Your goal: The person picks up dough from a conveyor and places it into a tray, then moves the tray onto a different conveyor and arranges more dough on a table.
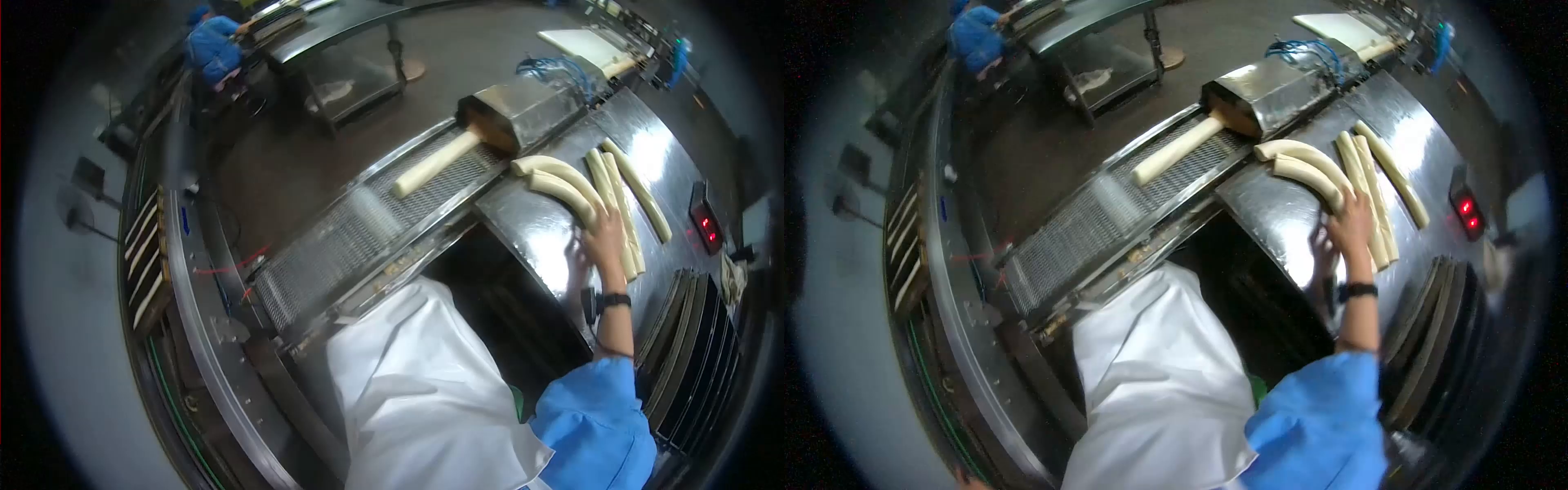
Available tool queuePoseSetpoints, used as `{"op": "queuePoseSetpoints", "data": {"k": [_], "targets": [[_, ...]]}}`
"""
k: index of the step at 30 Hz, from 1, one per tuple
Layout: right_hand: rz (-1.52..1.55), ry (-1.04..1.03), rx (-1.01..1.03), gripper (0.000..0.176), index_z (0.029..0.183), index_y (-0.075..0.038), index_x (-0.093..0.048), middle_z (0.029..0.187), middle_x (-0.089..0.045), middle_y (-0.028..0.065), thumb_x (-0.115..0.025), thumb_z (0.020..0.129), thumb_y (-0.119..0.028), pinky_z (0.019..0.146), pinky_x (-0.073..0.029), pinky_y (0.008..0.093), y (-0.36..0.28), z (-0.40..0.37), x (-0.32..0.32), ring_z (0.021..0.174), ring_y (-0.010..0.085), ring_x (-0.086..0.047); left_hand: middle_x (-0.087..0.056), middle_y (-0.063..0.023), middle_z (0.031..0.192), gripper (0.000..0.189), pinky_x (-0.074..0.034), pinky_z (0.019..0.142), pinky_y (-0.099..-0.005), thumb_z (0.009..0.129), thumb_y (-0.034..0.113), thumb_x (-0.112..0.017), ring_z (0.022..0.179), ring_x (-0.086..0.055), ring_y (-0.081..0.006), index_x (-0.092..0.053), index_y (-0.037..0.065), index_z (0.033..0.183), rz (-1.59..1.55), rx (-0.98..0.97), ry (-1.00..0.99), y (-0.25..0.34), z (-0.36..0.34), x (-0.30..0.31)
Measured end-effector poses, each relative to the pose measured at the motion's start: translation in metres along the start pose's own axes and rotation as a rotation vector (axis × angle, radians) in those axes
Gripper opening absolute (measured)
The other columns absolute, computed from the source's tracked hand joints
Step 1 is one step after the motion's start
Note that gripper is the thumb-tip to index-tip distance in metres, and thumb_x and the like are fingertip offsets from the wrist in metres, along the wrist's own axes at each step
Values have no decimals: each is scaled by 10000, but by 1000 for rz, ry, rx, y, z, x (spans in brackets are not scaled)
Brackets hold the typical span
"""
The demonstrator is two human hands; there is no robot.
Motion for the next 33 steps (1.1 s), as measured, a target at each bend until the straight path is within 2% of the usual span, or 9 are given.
{"op": "queuePoseSetpoints", "data": {"k": [7, 12, 15, 18, 21, 22, 24, 28, 33], "targets": [[-46, -326, -10, 715, 1313, -329, -518, 1368, -420, 152, -720, 628, -299, 1038, -253, 643, -15, 65, -30, 1241, 382, -422, -615, -110, 1185, 448, -379, 1014, -321, 778, -84, -556, 1136, -552, -219, -551, -11, 1220, -389, -371, -382, 219, 3, -125], [139, -399, 209, 589, 1127, -137, -655, 1116, -513, 234, -723, 606, -402, 917, -454, 416, -32, 39, -8, 1070, 415, -511, -612, -108, 1181, 385, -392, 989, -312, 781, -109, -562, 1120, -554, -191, -589, -29, 1156, -631, -398, -699, 375, -81, -190], [223, -441, 65, 536, 1015, -142, -707, 986, -606, 214, -685, 631, -515, 845, -464, 416, 6, 34, -6, 958, 339, -597, -614, -108, 1170, 366, -389, 995, -311, 786, -98, -569, 1125, -553, -196, -590, -34, 1146, -679, -446, -866, 431, -118, -234], [-48, -169, -27, 439, 716, -72, -720, 508, -589, 116, -638, 721, -504, 742, -458, 431, 34, 42, 35, 569, 311, -609, -615, -111, 1162, 334, -376, 1013, -314, 778, -85, -577, 1129, -555, -207, -612, -33, 1106, -644, -575, -952, 483, -146, -239], [-141, -240, -236, 580, 942, -55, -722, 1085, -635, 211, -680, 714, -586, 903, -395, 498, 65, 43, 50, 1079, 331, -562, -617, -123, 1164, 306, -380, 1013, -317, 765, -72, -588, 1121, -563, -215, -631, -28, 1065, -628, -700, -965, 503, -152, -249], [-143, -238, -242, 580, 942, -55, -722, 1085, -635, 211, -680, 714, -586, 903, -395, 498, 70, 44, 47, 1079, 331, -562, -619, -121, 1165, 312, -387, 1005, -313, 763, -71, -591, 1118, -564, -211, -631, -24, 1069, -604, -710, -977, 507, -151, -253], [-95, -127, -399, 835, 1281, -105, -550, 1394, -406, 246, -719, 645, -619, 1038, -288, 570, 94, 44, 48, 1299, 430, -357, -620, -119, 1165, 318, -394, 997, -308, 761, -70, -593, 1115, -565, -208, -631, -21, 1073, -582, -723, -985, 515, -152, -257], [87, -331, -538, 1091, 1455, -256, -323, 1521, -160, 260, -783, 541, -635, 1093, -140, 622, 113, 50, 32, 1380, 507, -153, -604, -140, 1188, 382, -410, 974, -308, 758, -39, -618, 1111, -566, -239, -606, -8, 1138, -388, -746, -915, 540, -156, -260], [94, -407, -471, 1007, 1386, -152, -407, 1377, -371, 235, -822, 562, -554, 1033, -280, 612, 93, 59, 39, 1297, 458, -329, -556, -257, 1210, 471, -415, 978, -397, 801, 109, -638, 1129, -539, -380, -529, -53, 1230, -269, -1029, -774, 569, -162, -284]]}}
Point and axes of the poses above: each hand's wrist, its own z-axis towards the middle knuckle, its own x-axis out of the back of the hand, y = z × x, the point moved 8 cm from there along z, towards the middle knuckle
